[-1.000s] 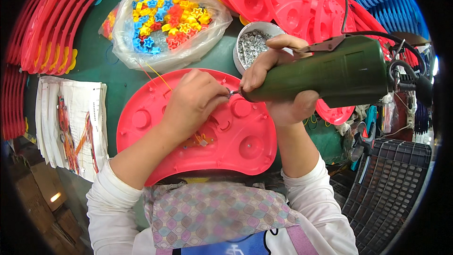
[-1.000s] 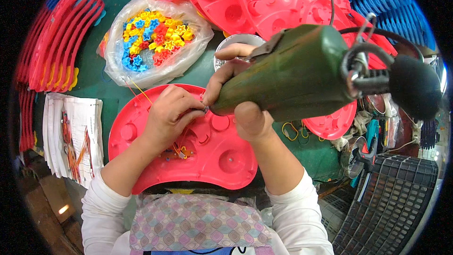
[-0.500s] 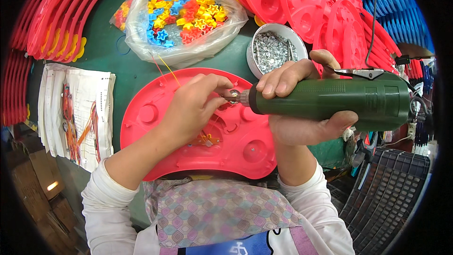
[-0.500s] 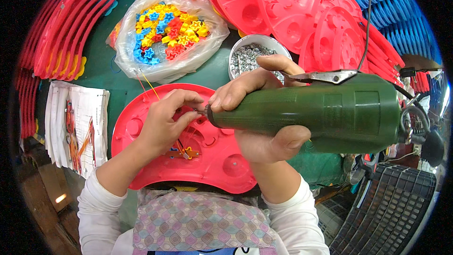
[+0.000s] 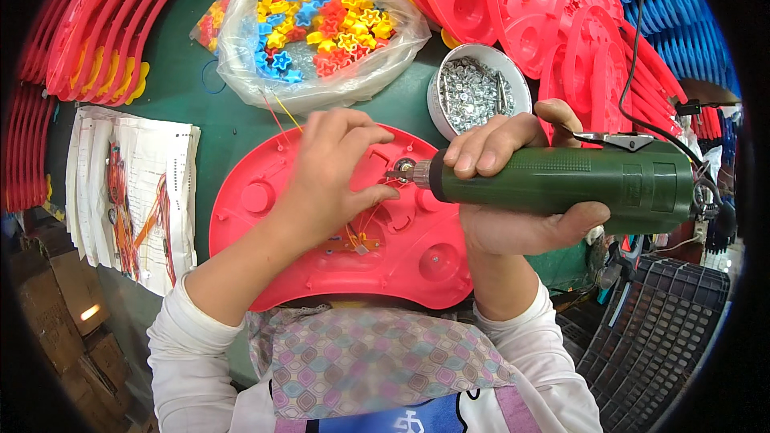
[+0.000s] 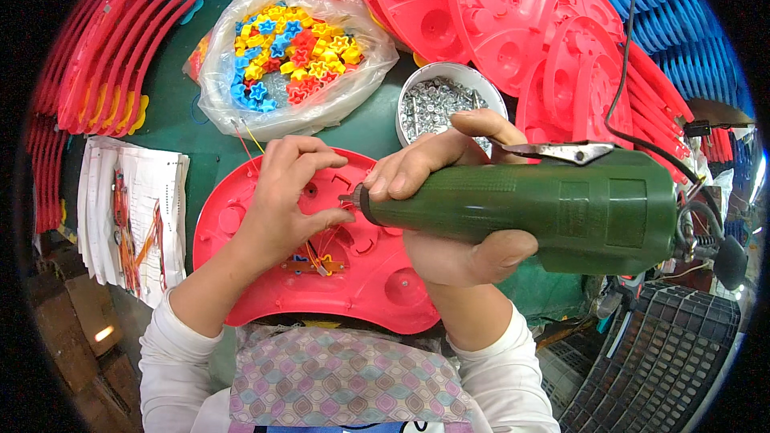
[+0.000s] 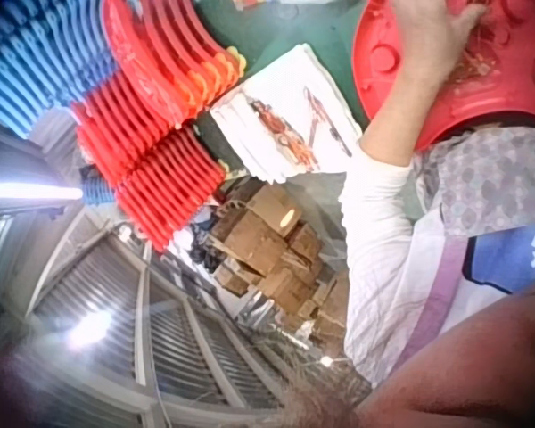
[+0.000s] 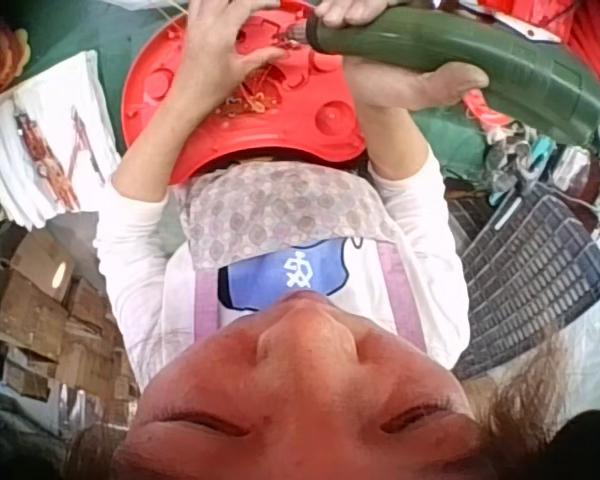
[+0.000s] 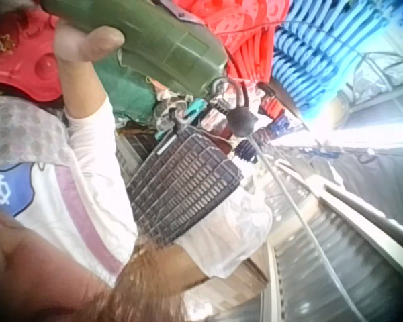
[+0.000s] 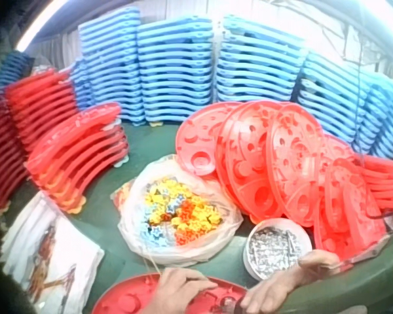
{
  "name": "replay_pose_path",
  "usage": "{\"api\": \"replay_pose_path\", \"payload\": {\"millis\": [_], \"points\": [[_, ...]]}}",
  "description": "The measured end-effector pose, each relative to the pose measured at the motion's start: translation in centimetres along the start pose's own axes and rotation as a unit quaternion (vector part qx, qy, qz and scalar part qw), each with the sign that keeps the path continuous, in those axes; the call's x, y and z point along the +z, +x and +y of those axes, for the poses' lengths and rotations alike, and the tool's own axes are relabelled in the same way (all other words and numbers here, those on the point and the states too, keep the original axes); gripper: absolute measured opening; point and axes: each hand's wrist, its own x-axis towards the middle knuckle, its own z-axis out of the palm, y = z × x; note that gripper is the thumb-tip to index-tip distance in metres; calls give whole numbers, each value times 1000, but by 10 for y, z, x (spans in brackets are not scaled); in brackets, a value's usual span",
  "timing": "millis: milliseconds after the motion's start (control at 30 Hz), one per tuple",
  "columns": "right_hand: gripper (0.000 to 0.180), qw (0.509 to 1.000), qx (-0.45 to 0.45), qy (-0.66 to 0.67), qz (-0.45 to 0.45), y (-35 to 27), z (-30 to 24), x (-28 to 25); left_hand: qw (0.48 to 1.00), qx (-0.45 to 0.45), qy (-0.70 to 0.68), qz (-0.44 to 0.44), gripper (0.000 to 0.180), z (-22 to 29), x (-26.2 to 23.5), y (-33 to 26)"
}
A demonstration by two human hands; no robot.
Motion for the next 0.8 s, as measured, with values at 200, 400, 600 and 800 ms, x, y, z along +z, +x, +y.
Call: {"api": "replay_pose_path", "payload": {"millis": [200, 400, 600, 800], "points": [[102, 1000, -1, 4, 9, 0, -2, 0, 999, 14, 11, -42, 27, -8, -2, -4], [103, 1000, -3, -26, -1, -1, 0, 0, 998, 46, 45, -7, 25, -8, 1, -4], [102, 996, -14, -79, -45, -2, 0, -2, 995, 69, 74, 10, 28, -6, 0, -4], [102, 993, -10, -100, -60, -5, 0, -9, 997, 45, 64, -22, 26, -13, 3, -5]]}}
